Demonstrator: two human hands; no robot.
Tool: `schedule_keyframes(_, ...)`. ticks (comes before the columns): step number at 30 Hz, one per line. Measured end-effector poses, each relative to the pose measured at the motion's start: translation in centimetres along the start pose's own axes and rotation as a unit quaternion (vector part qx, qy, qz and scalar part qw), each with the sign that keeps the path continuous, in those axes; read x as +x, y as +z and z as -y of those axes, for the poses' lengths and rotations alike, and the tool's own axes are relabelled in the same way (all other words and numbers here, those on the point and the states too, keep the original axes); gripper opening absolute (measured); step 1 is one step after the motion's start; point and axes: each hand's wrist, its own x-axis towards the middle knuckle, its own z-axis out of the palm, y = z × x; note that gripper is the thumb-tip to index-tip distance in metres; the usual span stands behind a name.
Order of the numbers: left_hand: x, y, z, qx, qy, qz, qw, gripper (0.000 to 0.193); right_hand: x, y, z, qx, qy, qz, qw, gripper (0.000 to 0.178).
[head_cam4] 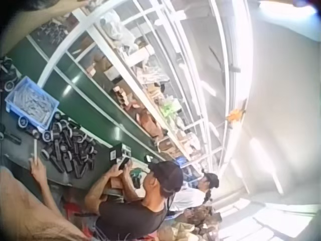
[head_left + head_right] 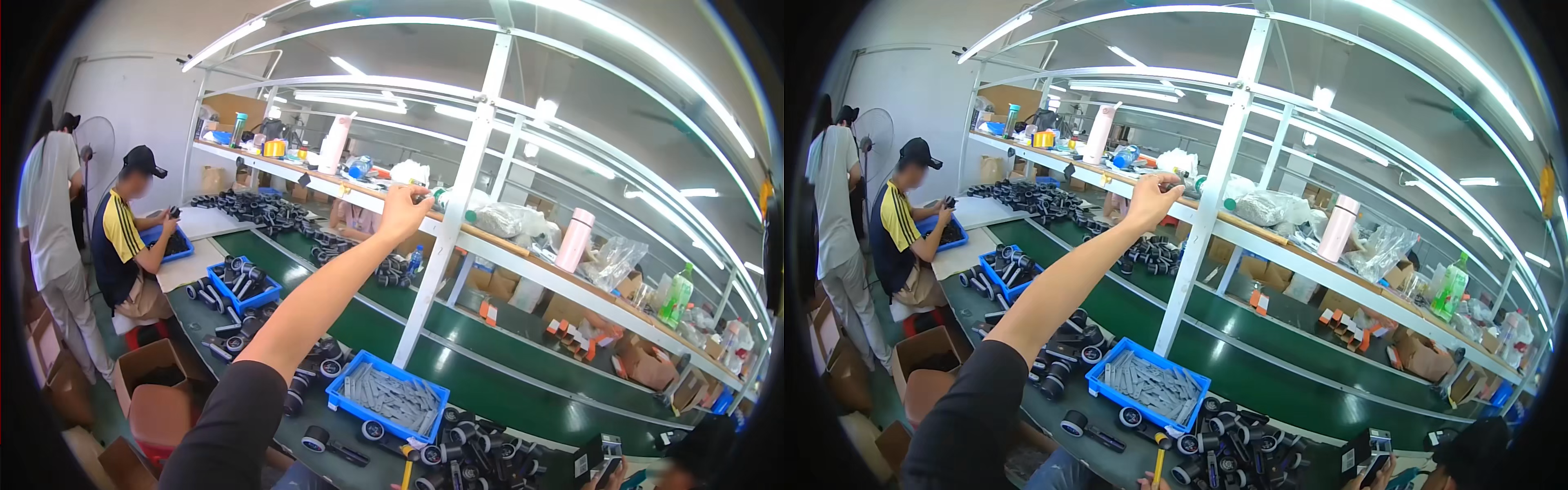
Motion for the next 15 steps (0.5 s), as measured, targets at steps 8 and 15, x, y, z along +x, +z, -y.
schedule_keyframes(8, -0.3, -4.4, -3.9, -0.211, 0.026, -0.07, 0.975, 0.038, 0.0, -0.8, 1.2, 0.027, 0.044, -0.015, 0.999, 0.037)
schedule_keyframes(15, -5.5, -12.1, -11.3, -0.074, -0.135, 0.189, 0.97, 0.051, -0.1, -0.1, 5.2, 0.21, -0.033, -0.079, 0.974, 0.028)
